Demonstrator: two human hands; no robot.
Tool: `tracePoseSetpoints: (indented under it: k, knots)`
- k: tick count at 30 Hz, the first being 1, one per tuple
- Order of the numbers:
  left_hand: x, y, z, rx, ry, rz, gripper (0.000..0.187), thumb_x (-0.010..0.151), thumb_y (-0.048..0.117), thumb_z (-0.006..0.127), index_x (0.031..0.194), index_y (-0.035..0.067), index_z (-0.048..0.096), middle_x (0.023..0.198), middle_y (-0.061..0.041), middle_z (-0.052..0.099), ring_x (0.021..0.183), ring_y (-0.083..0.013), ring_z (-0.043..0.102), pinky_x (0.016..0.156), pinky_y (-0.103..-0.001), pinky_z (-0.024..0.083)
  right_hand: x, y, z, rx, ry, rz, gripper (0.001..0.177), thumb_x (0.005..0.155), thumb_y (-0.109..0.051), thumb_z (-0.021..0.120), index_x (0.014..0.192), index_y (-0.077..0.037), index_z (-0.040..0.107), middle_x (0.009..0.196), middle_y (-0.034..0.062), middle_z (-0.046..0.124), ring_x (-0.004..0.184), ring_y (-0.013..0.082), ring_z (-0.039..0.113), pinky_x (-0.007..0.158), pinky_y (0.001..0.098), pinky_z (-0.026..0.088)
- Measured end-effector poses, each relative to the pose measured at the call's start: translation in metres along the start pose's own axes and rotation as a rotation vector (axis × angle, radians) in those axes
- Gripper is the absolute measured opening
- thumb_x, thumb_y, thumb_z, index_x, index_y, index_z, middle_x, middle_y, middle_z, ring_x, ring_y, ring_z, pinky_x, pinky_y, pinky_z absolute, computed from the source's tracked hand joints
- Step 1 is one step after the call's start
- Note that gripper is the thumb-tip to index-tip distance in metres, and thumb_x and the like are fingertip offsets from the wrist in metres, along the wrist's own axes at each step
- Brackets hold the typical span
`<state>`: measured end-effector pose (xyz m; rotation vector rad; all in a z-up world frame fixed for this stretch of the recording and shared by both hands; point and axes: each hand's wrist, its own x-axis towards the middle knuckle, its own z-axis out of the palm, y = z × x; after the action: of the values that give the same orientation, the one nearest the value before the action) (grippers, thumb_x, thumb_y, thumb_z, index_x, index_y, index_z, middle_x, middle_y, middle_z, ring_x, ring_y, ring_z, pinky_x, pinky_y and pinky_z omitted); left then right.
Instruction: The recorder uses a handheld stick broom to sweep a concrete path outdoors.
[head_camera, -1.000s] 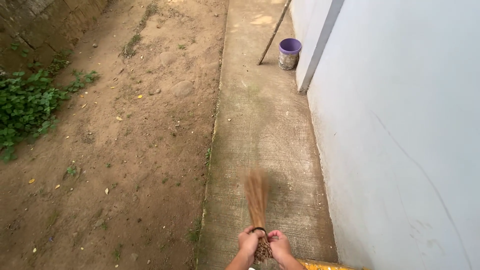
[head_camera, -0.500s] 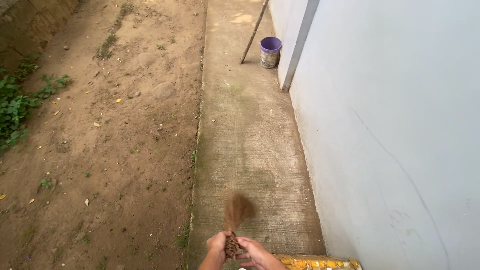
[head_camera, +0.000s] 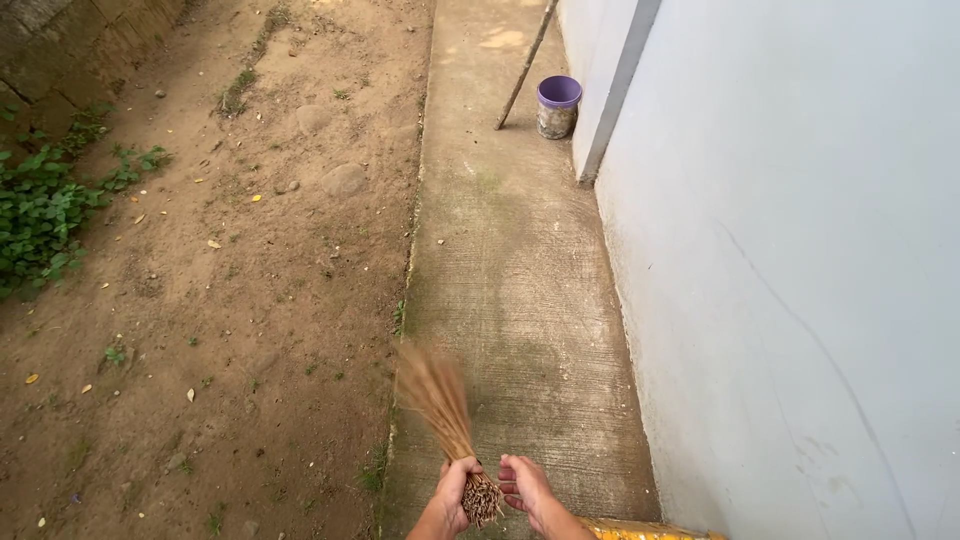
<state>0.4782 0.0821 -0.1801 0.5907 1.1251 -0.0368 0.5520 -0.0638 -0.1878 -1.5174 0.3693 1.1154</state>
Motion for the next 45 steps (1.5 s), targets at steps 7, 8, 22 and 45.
tracePoseSetpoints:
  k: [7, 8, 22, 45]
  knots:
    - [0.004, -0.006, 0.014, 0.195, -0.303, -0.195, 0.054, 0.076, 0.004, 0.065, 0.129, 0.010, 0.053, 0.091, -0.019, 0.070, 0.069, -0.0330, 0.070, 0.061, -0.049, 0.061, 0.058, 0.048, 0.004, 0.158, 0.327, -0.029, 0.032, 0.092, -0.032, 0.065, 0.117, -0.011, 0.062, 0.106, 0.0099, 0.071, 0.087, 0.0232, 0.069, 0.076, 0.0412, 0.054]
    - [0.020, -0.010, 0.012, 0.222, -0.314, -0.187, 0.045, 0.076, 0.004, 0.068, 0.120, 0.007, 0.060, 0.088, -0.017, 0.071, 0.069, -0.0316, 0.070, 0.063, -0.047, 0.062, 0.092, 0.072, -0.002, 0.151, 0.405, -0.096, 0.035, 0.092, -0.030, 0.068, 0.118, -0.007, 0.062, 0.107, 0.0127, 0.073, 0.088, 0.0236, 0.070, 0.078, 0.0402, 0.056]
    - [0.059, 0.065, -0.075, 0.383, 0.506, 0.099, 0.047, 0.073, 0.010, 0.080, 0.119, 0.000, 0.074, 0.101, -0.018, 0.079, 0.093, -0.0299, 0.074, 0.089, -0.042, 0.057, 0.128, 0.065, 0.089, -0.073, -0.345, -0.049, 0.069, 0.100, -0.058, 0.050, 0.142, -0.005, 0.063, 0.147, 0.0146, 0.064, 0.132, 0.0267, 0.062, 0.110, 0.0432, 0.053]
    - [0.115, 0.146, -0.037, 0.429, -0.120, -0.019, 0.044, 0.076, -0.001, 0.077, 0.119, -0.004, 0.072, 0.101, -0.018, 0.078, 0.086, -0.0274, 0.076, 0.081, -0.040, 0.062, 0.238, 0.057, 0.125, 0.263, 0.584, -0.271, 0.043, 0.088, -0.028, 0.073, 0.111, 0.007, 0.065, 0.096, 0.0205, 0.075, 0.085, 0.0268, 0.070, 0.074, 0.0386, 0.056]
